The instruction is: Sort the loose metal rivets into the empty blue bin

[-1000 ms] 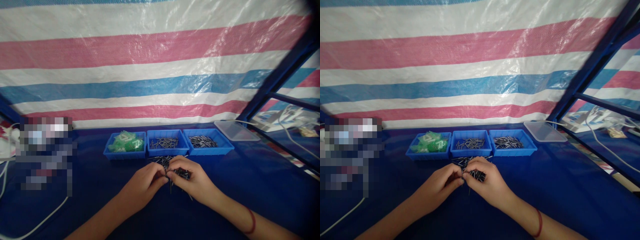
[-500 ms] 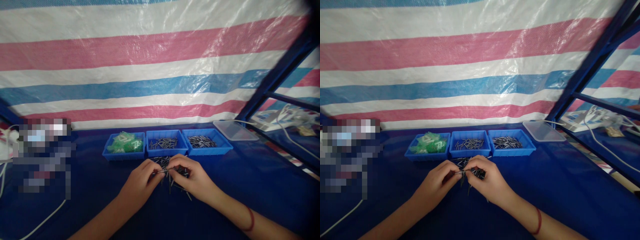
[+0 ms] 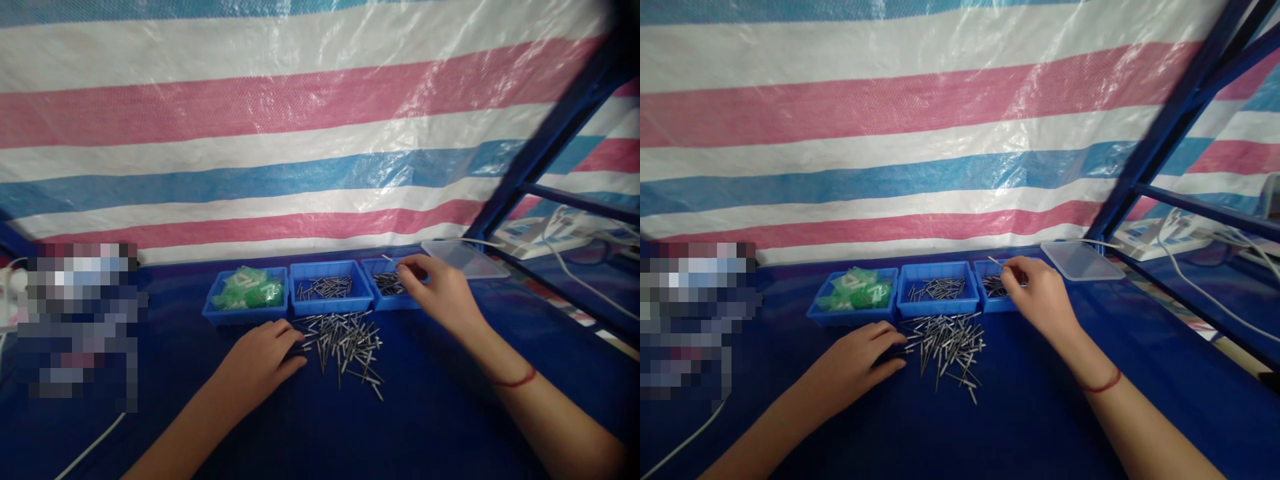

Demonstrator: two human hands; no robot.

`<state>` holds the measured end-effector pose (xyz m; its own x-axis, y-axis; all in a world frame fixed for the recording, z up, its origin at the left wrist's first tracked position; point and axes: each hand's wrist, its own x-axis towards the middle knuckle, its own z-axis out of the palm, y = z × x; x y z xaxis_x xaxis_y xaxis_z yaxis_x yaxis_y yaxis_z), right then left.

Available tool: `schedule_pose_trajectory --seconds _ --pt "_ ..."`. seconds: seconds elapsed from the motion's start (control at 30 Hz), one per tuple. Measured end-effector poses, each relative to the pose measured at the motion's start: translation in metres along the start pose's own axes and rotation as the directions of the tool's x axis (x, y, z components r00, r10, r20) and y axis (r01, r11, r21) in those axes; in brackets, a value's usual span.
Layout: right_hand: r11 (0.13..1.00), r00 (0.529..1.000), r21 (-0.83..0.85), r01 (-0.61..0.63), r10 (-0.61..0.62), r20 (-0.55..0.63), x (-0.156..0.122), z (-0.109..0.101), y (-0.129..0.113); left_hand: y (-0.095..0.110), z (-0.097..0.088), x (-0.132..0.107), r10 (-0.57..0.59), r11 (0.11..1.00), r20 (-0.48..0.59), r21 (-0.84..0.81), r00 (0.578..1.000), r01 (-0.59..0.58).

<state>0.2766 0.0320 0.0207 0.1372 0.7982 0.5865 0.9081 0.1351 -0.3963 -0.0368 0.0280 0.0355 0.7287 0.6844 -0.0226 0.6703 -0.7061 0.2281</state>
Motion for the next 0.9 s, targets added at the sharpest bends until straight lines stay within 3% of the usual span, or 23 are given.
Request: schedule_pose_trajectory --seconds 0.1,0.17,0.3,0.43,0.63,0.77,0.9 --pt "0.974 1.0 -0.225 0.024 -0.022 0.015 0.002 0.002 0.011 0.001 0.006 0.002 -0.012 1.0 0.017 0.021 1.0 0.011" --pt "0.969 0.998 -0.242 0.058 -0.062 -0.007 -0.001 0.003 0.004 0.002 0.01 0.005 -0.018 1.0 0.008 0.023 1.0 0.018" --pt "0.976 0.977 -0.036 0.214 -0.213 0.028 -0.016 0.004 -0.034 0.001 0.015 0.007 -0.01 0.999 -0.024 0.041 1.0 0.011" --pt "0.908 0.914 0.257 0.332 -0.376 0.15 -0.037 0.008 -0.072 0.004 0.014 0.007 0.002 0.998 -0.103 -0.061 0.995 -0.008" --pt "0.81 0.868 0.555 0.191 -0.403 0.289 -0.056 0.016 -0.093 0.021 0.013 0.005 -0.022 0.901 -0.278 -0.422 0.96 -0.101" --pt "0.783 0.873 0.614 0.094 -0.361 0.327 -0.057 0.016 -0.095 0.026 0.022 0.006 -0.187 0.812 -0.32 -0.582 0.929 -0.038" --pt "0.768 0.855 0.639 0.052 -0.364 0.368 -0.056 0.014 -0.097 0.027 0.032 0.008 -0.304 0.663 -0.298 -0.748 0.905 -0.024"
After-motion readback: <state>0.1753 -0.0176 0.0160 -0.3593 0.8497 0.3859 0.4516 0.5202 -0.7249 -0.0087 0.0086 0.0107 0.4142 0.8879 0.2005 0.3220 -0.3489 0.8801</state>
